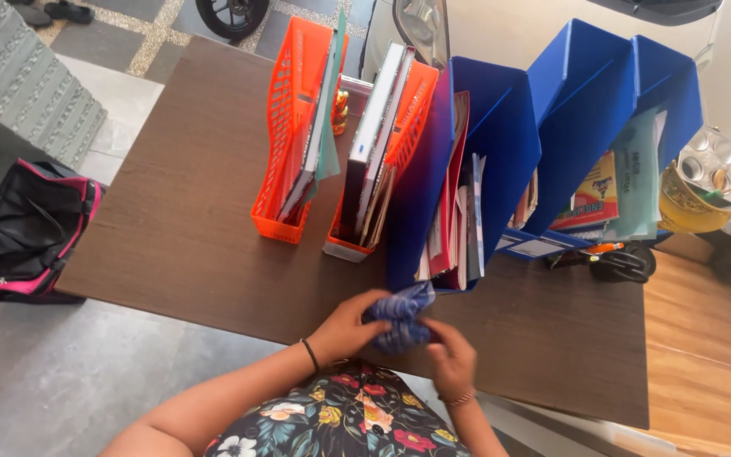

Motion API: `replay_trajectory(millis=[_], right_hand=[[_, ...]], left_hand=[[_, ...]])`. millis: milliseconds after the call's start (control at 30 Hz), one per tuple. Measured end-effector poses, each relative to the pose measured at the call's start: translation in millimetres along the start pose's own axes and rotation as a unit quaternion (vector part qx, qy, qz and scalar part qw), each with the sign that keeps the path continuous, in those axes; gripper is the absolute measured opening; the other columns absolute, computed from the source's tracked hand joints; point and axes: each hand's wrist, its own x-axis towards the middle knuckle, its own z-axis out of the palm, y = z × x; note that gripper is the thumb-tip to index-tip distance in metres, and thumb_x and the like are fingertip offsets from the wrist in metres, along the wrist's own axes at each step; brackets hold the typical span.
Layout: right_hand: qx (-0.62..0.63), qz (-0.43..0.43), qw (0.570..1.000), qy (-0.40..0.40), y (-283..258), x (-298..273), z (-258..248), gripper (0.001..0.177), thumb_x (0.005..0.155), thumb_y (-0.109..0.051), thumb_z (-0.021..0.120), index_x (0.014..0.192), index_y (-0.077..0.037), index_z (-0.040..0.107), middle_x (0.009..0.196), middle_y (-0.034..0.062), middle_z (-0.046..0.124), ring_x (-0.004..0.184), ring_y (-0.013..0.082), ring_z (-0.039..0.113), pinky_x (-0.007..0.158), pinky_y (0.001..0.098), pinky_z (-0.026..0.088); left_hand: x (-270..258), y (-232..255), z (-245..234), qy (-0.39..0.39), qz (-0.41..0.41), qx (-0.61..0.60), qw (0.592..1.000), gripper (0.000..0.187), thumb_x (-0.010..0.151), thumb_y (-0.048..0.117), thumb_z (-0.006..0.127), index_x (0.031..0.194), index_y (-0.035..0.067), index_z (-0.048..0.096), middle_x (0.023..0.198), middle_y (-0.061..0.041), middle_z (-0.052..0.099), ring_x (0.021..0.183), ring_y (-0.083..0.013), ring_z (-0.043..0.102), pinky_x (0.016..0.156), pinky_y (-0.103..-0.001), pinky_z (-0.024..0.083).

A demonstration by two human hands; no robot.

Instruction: Wiping a table surface with a cloth and organizing file folders and books.

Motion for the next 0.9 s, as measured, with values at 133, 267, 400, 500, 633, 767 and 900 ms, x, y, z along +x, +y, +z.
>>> replay_trajectory(millis=[133,267,400,500,633,767,900], right_hand=[[0.034,0.083,0.978,0.187,-4.6,11.4,-21.7,0.031,0.107,-0.021,0.048,0.124,-0.003,0.066,0.118,0.011,0.069,0.094,0.0202,0.069,0.078,0.0325,0.063],[0.071,0.199,0.944,0.254,7.6,29.8,-31.7,0.04,0.106,-0.016,0.046,0.142,-0.002,0.052,0.135,0.0164,0.059,0.109,0.024,0.064,0.084,0.0342,0.059],[0.07,0.158,0.957,0.234,25.0,46.2,-33.1,0.044,0.107,-0.009,0.047,0.151,-0.005,0.046,0.143,0.0161,0.055,0.119,0.0231,0.06,0.089,0.0323,0.056],[0.1,0.144,0.962,0.209,24.8,60.1,-28.9,0.05,0.107,-0.014,0.047,0.156,-0.008,0.039,0.151,0.0134,0.048,0.127,0.0218,0.053,0.096,0.0326,0.052],[0.14,0.118,0.976,0.114,42.3,66.6,-16.4,0.067,0.106,-0.03,0.04,0.167,-0.016,0.015,0.171,0.014,0.021,0.152,0.0327,0.025,0.111,0.0473,0.036],[0.171,0.124,0.974,0.076,104.9,45.9,4.6,0.065,0.108,-0.028,0.039,0.166,-0.007,0.015,0.169,0.0186,0.021,0.152,0.0319,0.024,0.116,0.0539,0.034],[0.094,0.163,0.979,0.072,125.1,36.7,4.4,0.065,0.109,-0.02,0.043,0.161,0.006,0.014,0.162,0.0325,0.025,0.148,0.0398,0.03,0.119,0.0567,0.032]], left_hand=[[10.8,36.3,-14.4,0.079,0.029,0.036,0.996,0.058,0.092,0.024,0.064,0.148,0.018,0.05,0.149,-0.012,0.056,0.138,-0.0313,0.053,0.115,-0.048,0.042],[27.4,49.3,-11.9,0.154,0.075,0.023,0.985,0.04,0.094,0.021,0.064,0.132,0.015,0.055,0.127,-0.008,0.065,0.117,-0.0266,0.064,0.102,-0.041,0.051],[58.9,37.7,-11.2,0.276,0.223,0.033,0.934,0.029,0.096,0.009,0.071,0.124,0.009,0.065,0.114,-0.009,0.07,0.115,-0.0288,0.066,0.103,-0.042,0.049],[82.8,61.7,-20.0,0.343,0.284,0.036,0.895,0.026,0.099,0.011,0.068,0.124,0.01,0.061,0.116,-0.007,0.065,0.116,-0.0273,0.063,0.105,-0.041,0.046],[108.0,74.6,2.5,0.369,0.325,0.052,0.869,0.032,0.102,0.009,0.061,0.134,0.007,0.056,0.126,-0.013,0.06,0.118,-0.0353,0.058,0.106,-0.045,0.042],[113.1,73.3,23.6,0.278,0.336,0.049,0.899,0.065,0.106,0.019,0.057,0.161,0.005,0.025,0.166,-0.027,0.014,0.153,-0.0477,0.016,0.124,-0.06,0.013],[129.7,36.6,28.4,0.238,0.268,-0.053,0.932,0.068,0.112,0.022,0.044,0.165,0.003,0.008,0.167,-0.028,0.013,0.155,-0.0438,0.013,0.124,-0.06,0.01]])
